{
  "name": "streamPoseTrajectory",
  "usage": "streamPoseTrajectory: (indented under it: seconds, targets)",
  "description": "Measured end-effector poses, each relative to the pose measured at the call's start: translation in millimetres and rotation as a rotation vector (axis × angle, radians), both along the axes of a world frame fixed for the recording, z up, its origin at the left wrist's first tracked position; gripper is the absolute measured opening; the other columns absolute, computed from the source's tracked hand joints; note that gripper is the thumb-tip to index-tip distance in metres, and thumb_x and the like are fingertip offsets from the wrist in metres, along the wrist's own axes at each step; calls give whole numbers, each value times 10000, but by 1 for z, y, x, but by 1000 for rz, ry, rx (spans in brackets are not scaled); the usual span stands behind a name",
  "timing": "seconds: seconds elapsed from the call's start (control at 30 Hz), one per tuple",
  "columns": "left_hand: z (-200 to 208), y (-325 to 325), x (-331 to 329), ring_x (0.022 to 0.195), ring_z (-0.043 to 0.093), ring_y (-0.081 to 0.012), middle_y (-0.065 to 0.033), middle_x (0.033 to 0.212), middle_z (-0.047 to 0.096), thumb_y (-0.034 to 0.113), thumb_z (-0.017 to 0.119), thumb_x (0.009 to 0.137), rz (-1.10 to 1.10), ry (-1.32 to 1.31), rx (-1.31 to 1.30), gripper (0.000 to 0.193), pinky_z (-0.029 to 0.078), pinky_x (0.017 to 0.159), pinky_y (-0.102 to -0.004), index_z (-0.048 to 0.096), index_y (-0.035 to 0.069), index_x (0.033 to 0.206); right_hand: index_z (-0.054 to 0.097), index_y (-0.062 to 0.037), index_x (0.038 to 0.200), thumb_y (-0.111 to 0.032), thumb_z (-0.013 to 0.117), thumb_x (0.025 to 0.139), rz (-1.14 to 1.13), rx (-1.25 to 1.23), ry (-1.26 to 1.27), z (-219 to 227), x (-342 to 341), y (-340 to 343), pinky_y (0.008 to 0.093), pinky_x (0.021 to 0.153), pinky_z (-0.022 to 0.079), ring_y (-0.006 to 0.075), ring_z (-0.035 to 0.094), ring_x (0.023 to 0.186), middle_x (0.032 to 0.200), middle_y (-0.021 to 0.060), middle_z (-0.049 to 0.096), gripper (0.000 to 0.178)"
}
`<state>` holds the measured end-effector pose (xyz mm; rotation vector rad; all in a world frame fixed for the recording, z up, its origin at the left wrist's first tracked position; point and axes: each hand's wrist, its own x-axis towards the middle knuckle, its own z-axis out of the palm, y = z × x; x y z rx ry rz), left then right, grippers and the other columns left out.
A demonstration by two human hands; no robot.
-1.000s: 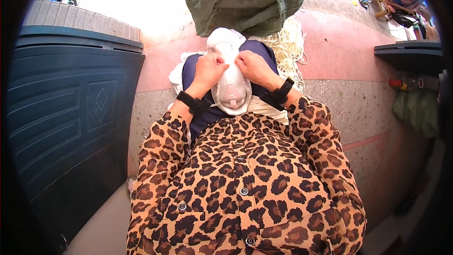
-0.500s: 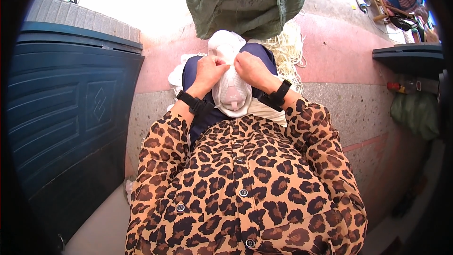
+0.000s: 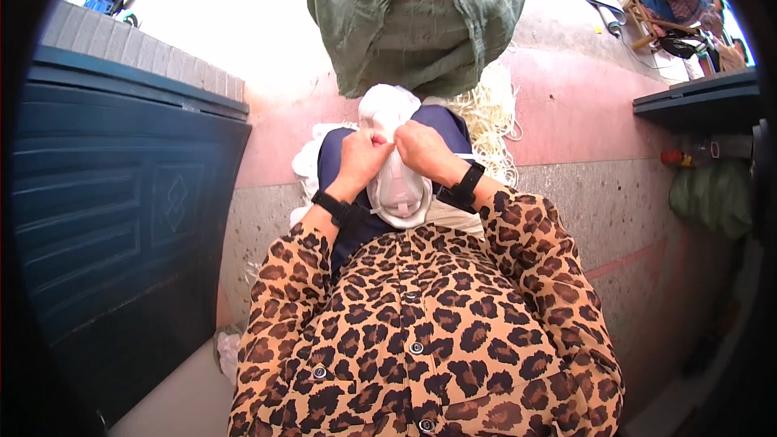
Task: The recorder is threading long white laces through the eyelets of a white sneaker.
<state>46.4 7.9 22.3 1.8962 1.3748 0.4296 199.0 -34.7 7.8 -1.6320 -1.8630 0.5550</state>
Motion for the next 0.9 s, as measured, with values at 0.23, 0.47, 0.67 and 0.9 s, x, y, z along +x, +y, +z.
streamPoseTrajectory:
  seconds: [0.23, 0.47, 0.67, 0.9]
  targets:
    - [-3, -6, -12, 733, 588, -326, -175, 770, 603, 212, 704, 695, -143, 49, 228, 255, 455, 655, -394, 640, 0, 823, 657, -59, 825, -138, 626, 761, -6, -74, 177, -9, 11, 4, 397, 669, 485, 326, 606, 751, 783, 157, 626, 106]
    - [5, -7, -3, 770, 546, -360, -174, 761, 589, 142, 672, 715, -230, 75, 284, 150, 434, 686, -441, 630, 11, 773, 619, -37, 828, -139, 590, 757, -85, -120, 225, -6, 2, 0, 424, 675, 474, 362, 597, 786, 787, 176, 620, 127]
    - [7, -10, -1, 777, 549, -341, -157, 757, 591, 141, 648, 750, -276, 128, 370, 118, 432, 674, -436, 630, 26, 770, 628, -42, 836, -136, 592, 753, -232, -90, 244, -5, -13, -3, 420, 694, 473, 351, 603, 802, 800, 174, 624, 131]
    - [-5, -4, -6, 777, 562, -329, -132, 780, 602, 121, 627, 772, -363, 57, 478, 89, 447, 698, -423, 623, 36, 799, 626, -53, 909, -166, 600, 764, -231, -123, 171, 7, -9, -6, 429, 717, 473, 350, 606, 833, 840, 178, 631, 186]
